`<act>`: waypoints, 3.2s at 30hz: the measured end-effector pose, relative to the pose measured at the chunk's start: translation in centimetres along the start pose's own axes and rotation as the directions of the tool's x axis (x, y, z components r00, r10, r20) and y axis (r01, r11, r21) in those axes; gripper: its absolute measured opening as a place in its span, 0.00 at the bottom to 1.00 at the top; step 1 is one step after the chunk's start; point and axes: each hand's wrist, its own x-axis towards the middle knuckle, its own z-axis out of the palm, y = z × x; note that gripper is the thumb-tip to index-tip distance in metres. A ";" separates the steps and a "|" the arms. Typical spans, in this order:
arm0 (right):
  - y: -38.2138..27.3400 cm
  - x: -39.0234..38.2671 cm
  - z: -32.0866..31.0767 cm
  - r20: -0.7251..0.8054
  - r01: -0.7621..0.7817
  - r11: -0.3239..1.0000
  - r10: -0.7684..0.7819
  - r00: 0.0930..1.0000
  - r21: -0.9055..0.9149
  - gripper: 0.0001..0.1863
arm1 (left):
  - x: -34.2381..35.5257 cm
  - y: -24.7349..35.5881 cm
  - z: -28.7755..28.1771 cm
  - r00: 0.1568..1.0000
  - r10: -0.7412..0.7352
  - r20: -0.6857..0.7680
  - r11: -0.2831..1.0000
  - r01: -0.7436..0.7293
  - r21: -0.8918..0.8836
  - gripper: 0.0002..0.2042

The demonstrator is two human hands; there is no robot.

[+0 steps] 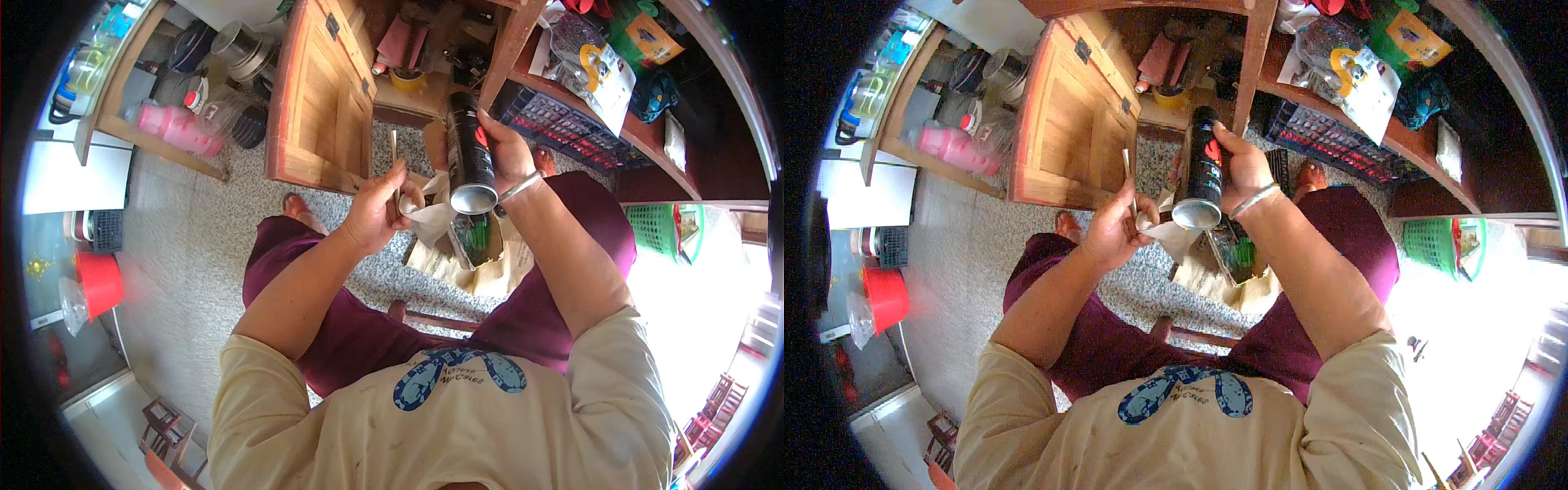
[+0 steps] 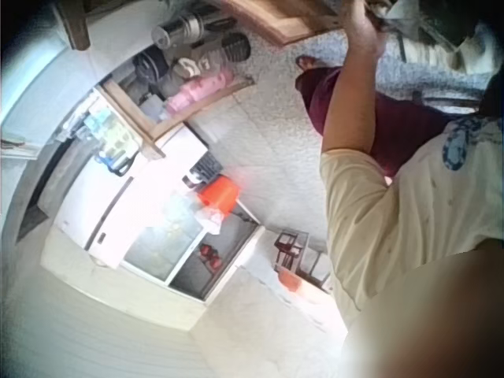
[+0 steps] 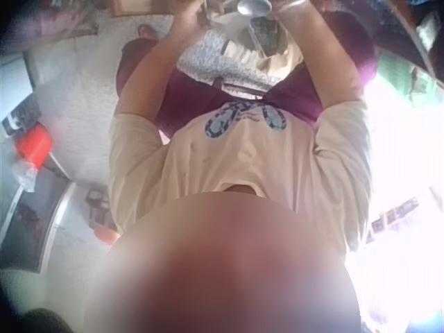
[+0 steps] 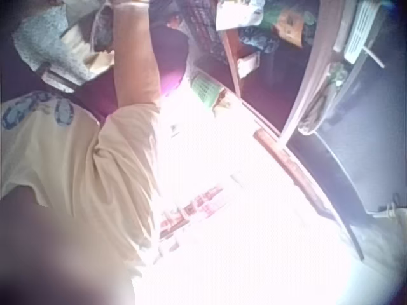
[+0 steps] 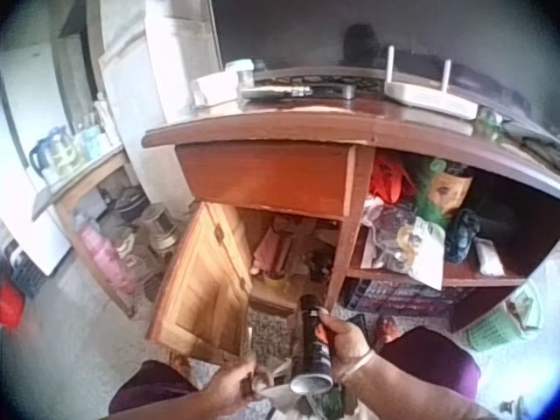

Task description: The recorder is handling a spray can, a butane lighter, and various mechanical parts, apparently preparing or repairing a tool.

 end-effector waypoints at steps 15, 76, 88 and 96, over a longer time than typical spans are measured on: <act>0.0 -2.2 3.1 0.397 0.710 0.557 -0.590 0.703 -0.430 0.16 | -0.6 0.5 -0.2 0.982 0.082 -0.171 0.990 -0.061 0.124 0.16; -1.7 -1.9 1.3 0.206 0.371 0.909 -0.332 0.920 -0.190 0.20 | -0.6 0.7 -1.3 0.906 0.383 -0.182 0.656 -0.128 0.744 0.08; 1.9 -0.6 0.5 0.100 0.286 0.917 -0.269 0.958 -0.278 0.14 | -0.6 0.9 0.1 0.950 0.286 -0.124 0.828 -0.180 0.531 0.12; 3.2 -0.4 1.1 0.085 0.307 0.913 -0.296 0.952 -0.268 0.14 | 0.1 -0.4 0.0 0.948 0.316 -0.027 0.760 -0.237 0.605 0.18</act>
